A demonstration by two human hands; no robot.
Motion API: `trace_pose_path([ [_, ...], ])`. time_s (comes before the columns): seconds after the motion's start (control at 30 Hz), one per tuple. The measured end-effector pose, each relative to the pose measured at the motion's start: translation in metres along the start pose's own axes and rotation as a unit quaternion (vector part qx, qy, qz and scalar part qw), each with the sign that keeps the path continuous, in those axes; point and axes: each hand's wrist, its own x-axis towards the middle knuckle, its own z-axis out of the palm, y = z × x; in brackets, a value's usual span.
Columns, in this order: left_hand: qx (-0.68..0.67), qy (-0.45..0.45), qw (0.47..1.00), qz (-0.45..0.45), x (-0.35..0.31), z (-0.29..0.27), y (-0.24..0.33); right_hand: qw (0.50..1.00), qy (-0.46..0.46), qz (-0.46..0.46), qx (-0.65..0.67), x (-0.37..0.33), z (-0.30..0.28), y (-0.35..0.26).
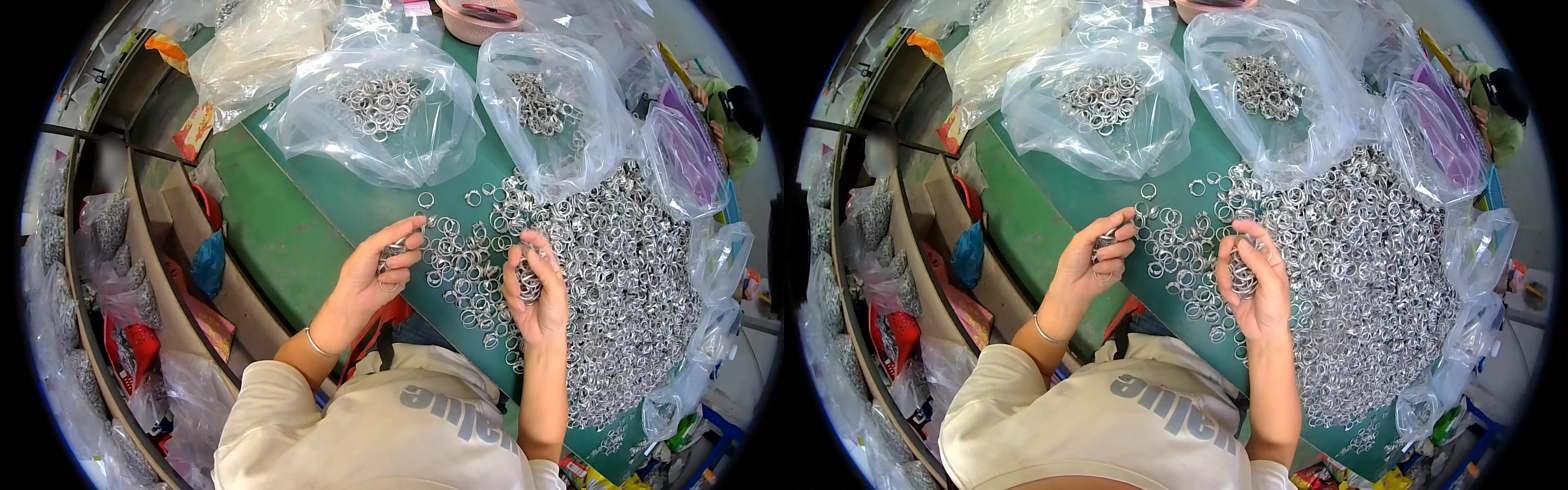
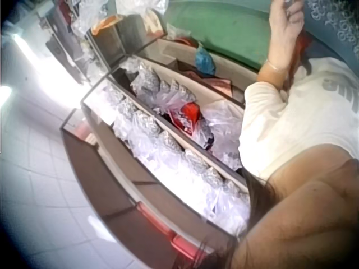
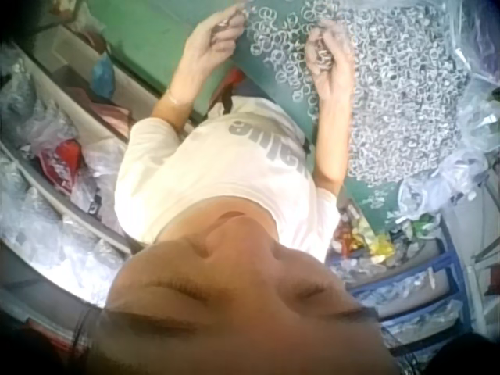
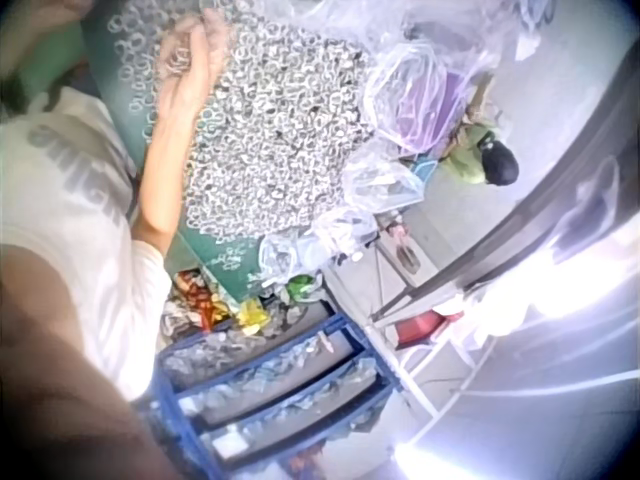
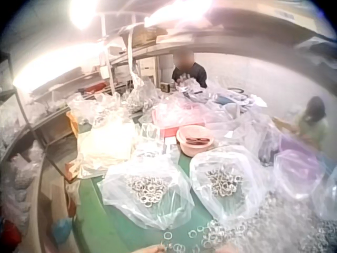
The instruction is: The person sorts small metal rings from a large pile on a green table into several small plastic bags by hand.
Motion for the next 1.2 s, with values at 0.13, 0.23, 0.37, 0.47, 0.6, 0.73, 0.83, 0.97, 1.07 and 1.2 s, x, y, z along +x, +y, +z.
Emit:
trace_pose_path([
  [0.13,0.397,0.036,0.884,0.242,-0.017,-0.009,-0.019,0.997,-0.021,0.014,-0.072,-0.005,-0.011,0.008],
  [0.23,0.701,0.062,0.603,0.376,-0.014,-0.022,-0.032,0.987,-0.019,0.010,-0.157,-0.007,-0.007,0.010],
  [0.37,0.775,0.104,0.486,0.391,-0.009,-0.016,-0.038,0.988,-0.042,0.016,-0.147,-0.009,-0.008,0.015],
  [0.47,0.805,0.097,0.443,0.382,-0.004,-0.016,-0.035,0.990,-0.020,0.021,-0.139,-0.012,-0.010,0.017],
  [0.6,0.745,0.047,0.535,0.395,-0.003,-0.017,-0.030,0.990,-0.011,0.009,-0.142,-0.018,-0.015,0.015],
  [0.73,0.777,0.114,0.497,0.368,-0.008,-0.007,-0.032,0.994,-0.014,-0.011,-0.108,-0.023,-0.018,0.020],
  [0.83,0.826,0.102,0.426,0.355,-0.007,-0.013,-0.035,0.995,-0.009,-0.011,-0.104,-0.027,-0.016,0.022],
  [0.97,0.773,0.043,0.506,0.380,0.001,-0.014,-0.029,0.997,-0.017,-0.015,-0.071,-0.033,-0.019,0.020],
  [1.07,0.596,-0.010,0.737,0.319,-0.001,-0.009,-0.029,1.000,-0.009,-0.023,-0.007,-0.037,-0.024,0.020],
  [1.2,0.241,-0.080,0.967,0.011,-0.006,0.010,-0.044,0.999,0.018,-0.044,-0.023,-0.043,-0.023,0.019],
])
